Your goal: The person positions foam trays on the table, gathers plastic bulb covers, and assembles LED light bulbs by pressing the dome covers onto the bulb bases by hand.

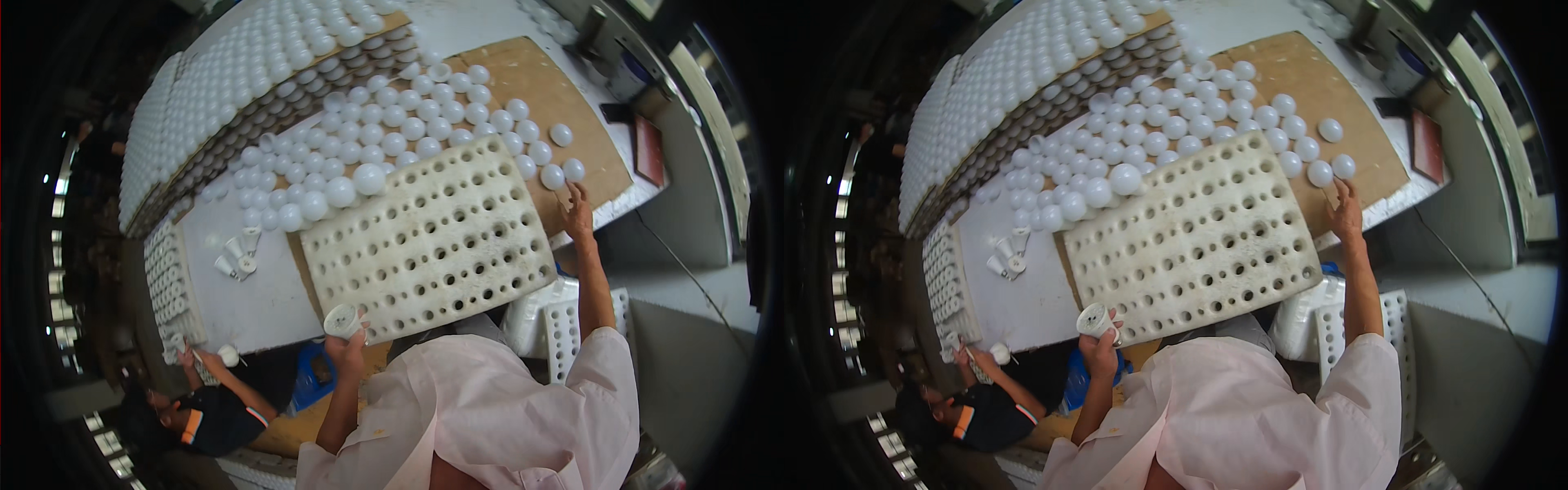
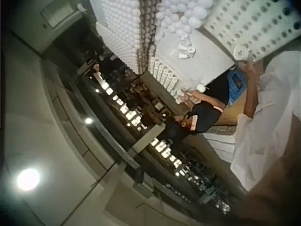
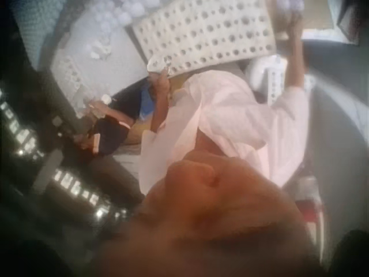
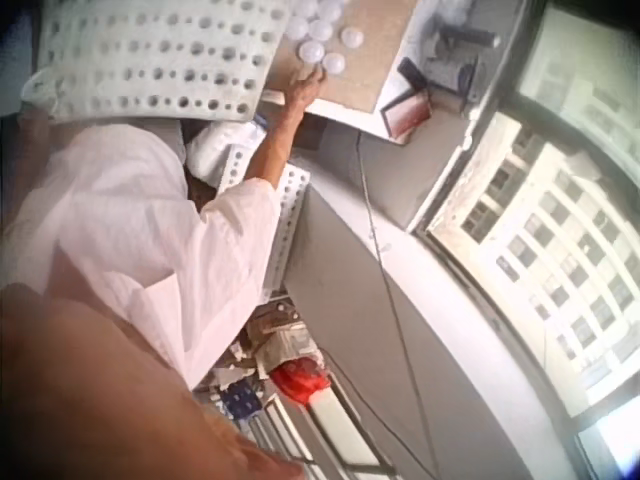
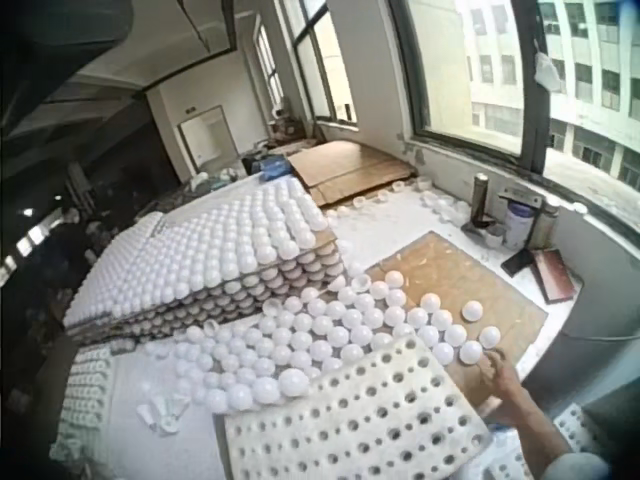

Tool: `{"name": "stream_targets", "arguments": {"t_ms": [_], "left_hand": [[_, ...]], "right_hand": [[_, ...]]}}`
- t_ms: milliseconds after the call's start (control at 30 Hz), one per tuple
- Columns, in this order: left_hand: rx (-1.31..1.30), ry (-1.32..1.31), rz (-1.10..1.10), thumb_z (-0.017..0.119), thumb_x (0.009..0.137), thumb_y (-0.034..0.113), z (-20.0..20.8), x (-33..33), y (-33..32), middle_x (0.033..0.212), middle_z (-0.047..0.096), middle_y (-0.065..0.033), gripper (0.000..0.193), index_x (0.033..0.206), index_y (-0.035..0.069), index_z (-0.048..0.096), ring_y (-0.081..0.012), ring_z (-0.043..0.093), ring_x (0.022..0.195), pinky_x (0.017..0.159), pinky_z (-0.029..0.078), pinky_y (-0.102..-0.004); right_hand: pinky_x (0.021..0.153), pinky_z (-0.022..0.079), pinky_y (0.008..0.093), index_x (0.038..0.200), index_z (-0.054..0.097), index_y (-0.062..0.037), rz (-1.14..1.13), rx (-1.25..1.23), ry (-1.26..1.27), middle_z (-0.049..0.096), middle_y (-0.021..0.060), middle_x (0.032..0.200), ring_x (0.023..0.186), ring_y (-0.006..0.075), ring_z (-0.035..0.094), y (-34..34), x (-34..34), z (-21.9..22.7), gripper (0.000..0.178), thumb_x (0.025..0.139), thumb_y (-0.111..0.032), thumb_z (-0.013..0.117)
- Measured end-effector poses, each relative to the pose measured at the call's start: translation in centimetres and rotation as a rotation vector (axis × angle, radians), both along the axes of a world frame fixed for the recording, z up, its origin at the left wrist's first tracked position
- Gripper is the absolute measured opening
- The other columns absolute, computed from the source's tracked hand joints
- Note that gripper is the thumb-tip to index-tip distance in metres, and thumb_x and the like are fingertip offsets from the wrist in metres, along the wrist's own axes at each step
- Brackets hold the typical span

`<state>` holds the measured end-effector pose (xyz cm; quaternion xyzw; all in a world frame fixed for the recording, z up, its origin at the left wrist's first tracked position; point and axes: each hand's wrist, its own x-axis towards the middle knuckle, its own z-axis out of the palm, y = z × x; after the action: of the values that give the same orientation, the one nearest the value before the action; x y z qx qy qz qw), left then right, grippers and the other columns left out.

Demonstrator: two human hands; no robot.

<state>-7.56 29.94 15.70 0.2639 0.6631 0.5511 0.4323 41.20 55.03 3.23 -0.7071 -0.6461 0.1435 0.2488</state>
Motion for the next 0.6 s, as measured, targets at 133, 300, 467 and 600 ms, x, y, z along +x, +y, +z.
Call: {"name": "stream_targets", "arguments": {"t_ms": [133, 300, 467, 600], "left_hand": [[0.11, -0.312, 0.069, 0.057, 0.076, 0.002, 0.1, -3.4, -3.2, 0.12, 0.059, -0.0239, 0.05, 0.124, -0.008, 0.045, -0.0228, 0.066, 0.089, 0.07, 0.051, -0.0304], [0.153, -0.248, 0.031, 0.062, 0.078, 0.005, -1.3, -7.6, -8.1, 0.115, 0.061, -0.0214, 0.045, 0.119, -0.007, 0.05, -0.017, 0.065, 0.079, 0.063, 0.05, -0.0266], [0.054, -0.087, -0.155, 0.072, 0.074, 0.014, -0.3, -11.6, -7.2, 0.079, 0.065, -0.0088, 0.045, 0.111, -0.007, 0.055, -0.0128, 0.062, 0.068, 0.058, 0.048, -0.023], [0.021, -0.203, -0.343, 0.073, 0.069, 0.015, 1.4, -13.8, -4.6, 0.102, 0.066, -0.0087, 0.046, 0.11, -0.004, 0.062, -0.0153, 0.061, 0.092, 0.085, 0.048, -0.03]], "right_hand": [[0.087, 0.05, 0.0446, 0.134, 0.042, -0.0138, 0.161, -0.028, -0.268, 0.047, 0.0246, 0.127, 0.103, 0.0407, 0.058, 4.9, -2.2, -1.4, 0.07, 0.071, -0.024, 0.074], [0.089, 0.048, 0.0507, 0.137, 0.039, -0.0153, -0.068, -0.36, -0.342, 0.051, 0.0252, 0.121, 0.11, 0.0436, 0.055, 3.9, -7.9, 4.3, 0.082, 0.067, -0.033, 0.078], [0.052, 0.051, 0.0236, 0.137, 0.036, -0.0121, -0.065, -0.184, 1.003, 0.057, 0.0102, 0.105, 0.067, 0.016, 0.062, 1.2, -12.1, 7.4, 0.06, 0.086, -0.024, 0.064], [0.067, 0.057, 0.0325, 0.142, 0.03, -0.0148, 0.342, -0.367, 1.085, 0.056, 0.0137, 0.114, 0.083, 0.0213, 0.062, -5.4, -26.0, 11.2, 0.073, 0.078, -0.009, 0.064]]}}
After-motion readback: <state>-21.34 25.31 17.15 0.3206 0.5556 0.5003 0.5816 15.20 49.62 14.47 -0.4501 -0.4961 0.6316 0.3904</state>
